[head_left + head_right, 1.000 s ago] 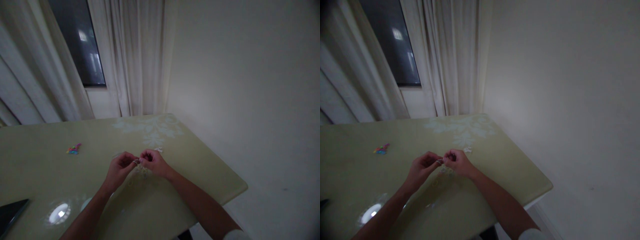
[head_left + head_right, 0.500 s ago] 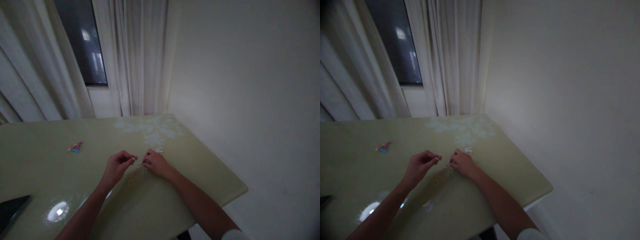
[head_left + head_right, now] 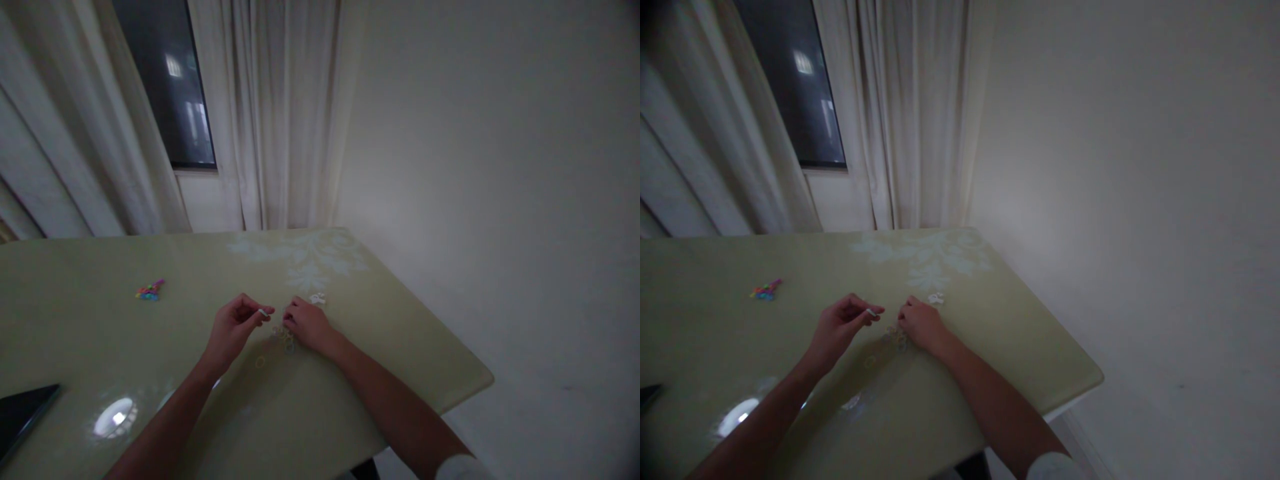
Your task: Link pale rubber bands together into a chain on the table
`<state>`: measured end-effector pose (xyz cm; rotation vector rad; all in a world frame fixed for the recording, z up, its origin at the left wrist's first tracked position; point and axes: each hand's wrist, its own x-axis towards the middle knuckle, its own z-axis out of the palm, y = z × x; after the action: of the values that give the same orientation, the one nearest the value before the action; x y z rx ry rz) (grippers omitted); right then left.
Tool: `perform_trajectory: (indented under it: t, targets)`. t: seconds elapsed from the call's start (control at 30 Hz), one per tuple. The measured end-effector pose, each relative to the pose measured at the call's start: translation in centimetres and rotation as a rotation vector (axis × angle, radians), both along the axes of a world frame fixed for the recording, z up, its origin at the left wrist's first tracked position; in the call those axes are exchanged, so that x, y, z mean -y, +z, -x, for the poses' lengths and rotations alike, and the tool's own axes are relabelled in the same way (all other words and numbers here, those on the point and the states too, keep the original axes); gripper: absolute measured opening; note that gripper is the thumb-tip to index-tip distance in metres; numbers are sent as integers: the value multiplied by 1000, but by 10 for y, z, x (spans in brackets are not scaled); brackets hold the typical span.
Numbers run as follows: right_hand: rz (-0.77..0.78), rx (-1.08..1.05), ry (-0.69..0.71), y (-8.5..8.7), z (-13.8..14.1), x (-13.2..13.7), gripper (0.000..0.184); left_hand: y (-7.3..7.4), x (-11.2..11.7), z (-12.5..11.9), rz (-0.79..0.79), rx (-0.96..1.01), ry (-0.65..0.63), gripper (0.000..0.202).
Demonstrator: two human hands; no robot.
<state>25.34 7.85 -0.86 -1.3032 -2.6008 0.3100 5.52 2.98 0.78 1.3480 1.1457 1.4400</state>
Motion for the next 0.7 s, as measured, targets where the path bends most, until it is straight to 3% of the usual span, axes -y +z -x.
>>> perform_trajectory:
  t: [0.17,0.4,0.5,0.7]
  targets:
    - [-120,130,14,-4,5,0,21,0,0,3,16,-20,12,35]
    - [-86,107,20,-5,-8,-1,18,-4,-3,6,-19,-102,49,27]
    - [-1,-64,5,-3,-13,-5,10,-7,-4,7,-38,-115,38,24]
    - [380,-638,69,0,-18,-9,8,-9,-2,1,-54,-256,-49,23]
